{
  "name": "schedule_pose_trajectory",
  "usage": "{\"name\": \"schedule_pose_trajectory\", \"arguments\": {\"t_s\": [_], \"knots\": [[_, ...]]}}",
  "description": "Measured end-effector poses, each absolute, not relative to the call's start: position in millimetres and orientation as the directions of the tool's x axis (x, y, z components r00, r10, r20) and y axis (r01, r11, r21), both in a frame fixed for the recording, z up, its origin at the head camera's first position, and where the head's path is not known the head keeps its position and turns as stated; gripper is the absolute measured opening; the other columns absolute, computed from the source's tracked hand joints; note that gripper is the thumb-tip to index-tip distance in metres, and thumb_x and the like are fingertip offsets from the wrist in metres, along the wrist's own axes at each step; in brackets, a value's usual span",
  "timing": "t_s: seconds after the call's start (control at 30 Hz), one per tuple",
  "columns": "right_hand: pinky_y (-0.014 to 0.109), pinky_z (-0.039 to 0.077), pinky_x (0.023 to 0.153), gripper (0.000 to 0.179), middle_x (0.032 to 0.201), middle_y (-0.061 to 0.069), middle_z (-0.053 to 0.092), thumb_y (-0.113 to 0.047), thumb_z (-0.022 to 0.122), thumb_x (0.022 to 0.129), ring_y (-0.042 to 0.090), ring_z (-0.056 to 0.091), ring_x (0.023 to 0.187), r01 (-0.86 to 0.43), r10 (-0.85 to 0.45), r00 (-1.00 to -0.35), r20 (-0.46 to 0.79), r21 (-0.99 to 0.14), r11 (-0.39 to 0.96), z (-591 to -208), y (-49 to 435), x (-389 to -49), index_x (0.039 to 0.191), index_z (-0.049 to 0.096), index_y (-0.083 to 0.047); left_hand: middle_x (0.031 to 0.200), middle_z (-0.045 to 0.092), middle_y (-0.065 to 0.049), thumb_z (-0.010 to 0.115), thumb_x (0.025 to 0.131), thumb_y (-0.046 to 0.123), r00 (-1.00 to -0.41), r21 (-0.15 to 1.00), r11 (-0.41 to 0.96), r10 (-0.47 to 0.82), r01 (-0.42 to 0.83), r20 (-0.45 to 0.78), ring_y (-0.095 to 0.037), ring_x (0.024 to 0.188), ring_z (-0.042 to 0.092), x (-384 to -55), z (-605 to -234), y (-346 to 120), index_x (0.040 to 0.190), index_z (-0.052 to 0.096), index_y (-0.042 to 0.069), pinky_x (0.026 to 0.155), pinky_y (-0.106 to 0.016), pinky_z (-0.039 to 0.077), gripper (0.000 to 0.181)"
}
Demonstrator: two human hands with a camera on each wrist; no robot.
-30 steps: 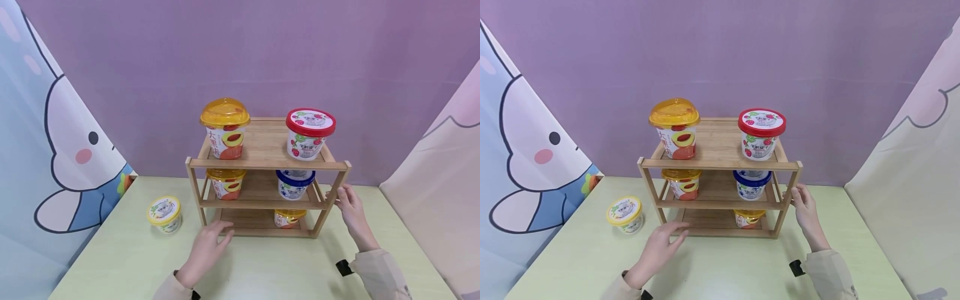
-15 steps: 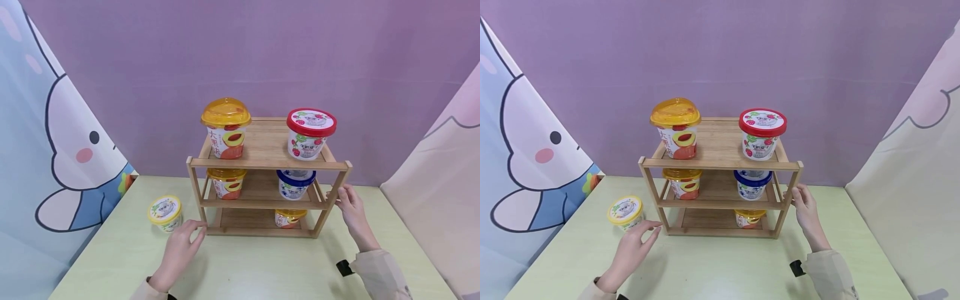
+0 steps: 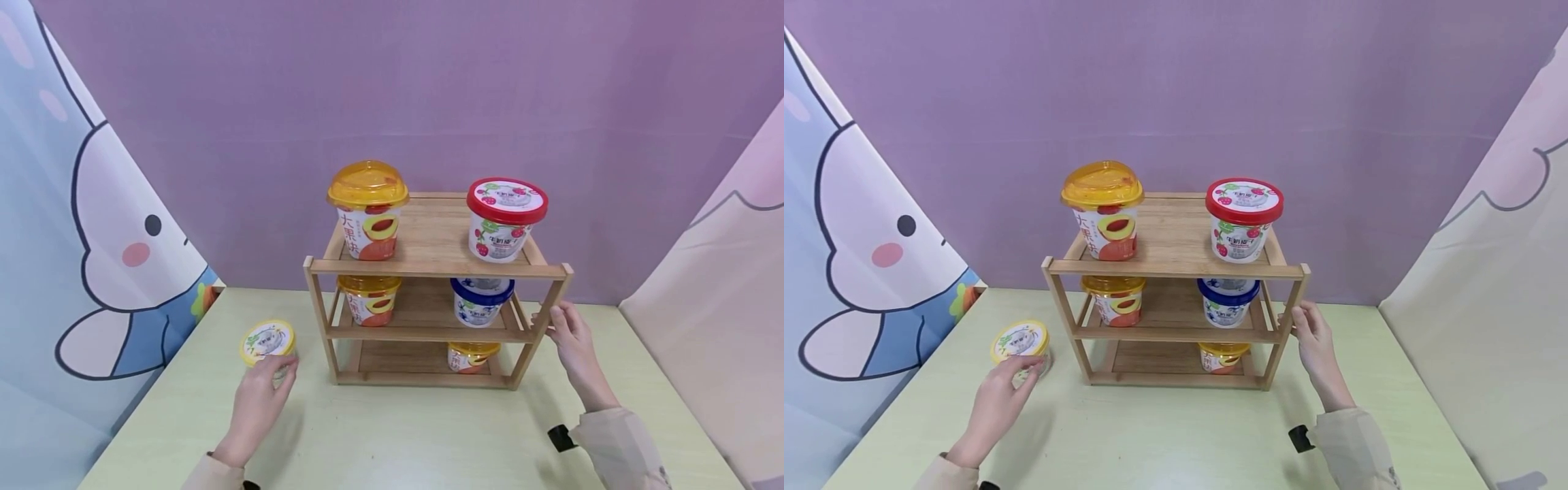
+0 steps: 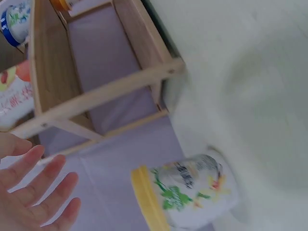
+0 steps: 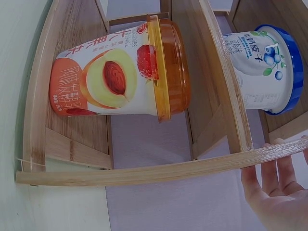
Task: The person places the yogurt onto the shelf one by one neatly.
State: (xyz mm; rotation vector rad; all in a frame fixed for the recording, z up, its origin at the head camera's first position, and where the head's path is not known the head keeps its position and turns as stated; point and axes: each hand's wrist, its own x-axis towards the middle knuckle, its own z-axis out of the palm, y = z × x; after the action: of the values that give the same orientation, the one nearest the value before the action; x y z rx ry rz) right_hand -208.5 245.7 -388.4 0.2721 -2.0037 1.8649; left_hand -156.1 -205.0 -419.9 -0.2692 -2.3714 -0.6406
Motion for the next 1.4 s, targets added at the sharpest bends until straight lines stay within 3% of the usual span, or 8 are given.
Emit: {"name": "schedule_pose_trajectory", "arguments": {"t_s": [0.4, 0.73, 1.03, 1.4], "knots": [[0.012, 0.045, 0.071, 0.012, 0.085, -0.008, 0.060, -0.022, 0.039, 0.095, 0.002, 0.058, 0.082, -0.405, 0.122, -0.902, 0.414, -0.909, 0.095, -389.9, 245.9, -209.3, 0.097, 0.051, -0.018, 0.105, 0.051, -0.025, 0.064, 0.075, 0.000, -0.831, 0.554, 0.800, -0.133, 0.232, 0.541, -0.040, 0.099, 0.044, -174.7, -430.0, -226.5, 0.092, 0.061, -0.006, 0.083, -0.052, 0.034, 0.019], [0.012, 0.045, 0.071, 0.013, 0.083, -0.008, 0.060, -0.023, 0.039, 0.094, 0.001, 0.057, 0.080, -0.409, 0.130, -0.898, 0.421, -0.906, 0.107, -391.0, 244.6, -211.0, 0.096, 0.052, -0.021, 0.120, 0.038, -0.036, 0.064, 0.075, 0.002, -0.830, 0.505, 0.828, -0.092, 0.243, 0.550, -0.053, 0.113, 0.029, -189.2, -445.3, -242.0, 0.099, 0.057, -0.008, 0.089, -0.062, 0.021, 0.027], [0.012, 0.045, 0.071, 0.012, 0.084, -0.008, 0.060, -0.023, 0.039, 0.094, 0.002, 0.057, 0.080, -0.412, 0.130, -0.896, 0.424, -0.905, 0.109, -391.6, 245.5, -211.1, 0.097, 0.051, -0.021, 0.131, 0.020, -0.039, 0.062, 0.081, 0.015, -0.909, 0.500, 0.848, -0.055, 0.176, 0.413, -0.058, 0.119, 0.011, -199.7, -454.5, -249.2, 0.114, 0.052, -0.003, 0.091, -0.066, 0.010, 0.040], [0.012, 0.044, 0.072, 0.013, 0.084, -0.007, 0.060, -0.023, 0.039, 0.095, 0.001, 0.057, 0.080, -0.394, 0.134, -0.902, 0.411, -0.909, 0.137, -390.5, 245.8, -209.1, 0.098, 0.051, -0.021, 0.131, 0.015, -0.041, 0.060, 0.084, 0.021, -0.942, 0.517, 0.847, -0.067, 0.120, 0.329, -0.059, 0.120, 0.005, -208.1, -464.9, -252.1, 0.123, 0.046, -0.002, 0.093, -0.066, 0.009, 0.047]]}}
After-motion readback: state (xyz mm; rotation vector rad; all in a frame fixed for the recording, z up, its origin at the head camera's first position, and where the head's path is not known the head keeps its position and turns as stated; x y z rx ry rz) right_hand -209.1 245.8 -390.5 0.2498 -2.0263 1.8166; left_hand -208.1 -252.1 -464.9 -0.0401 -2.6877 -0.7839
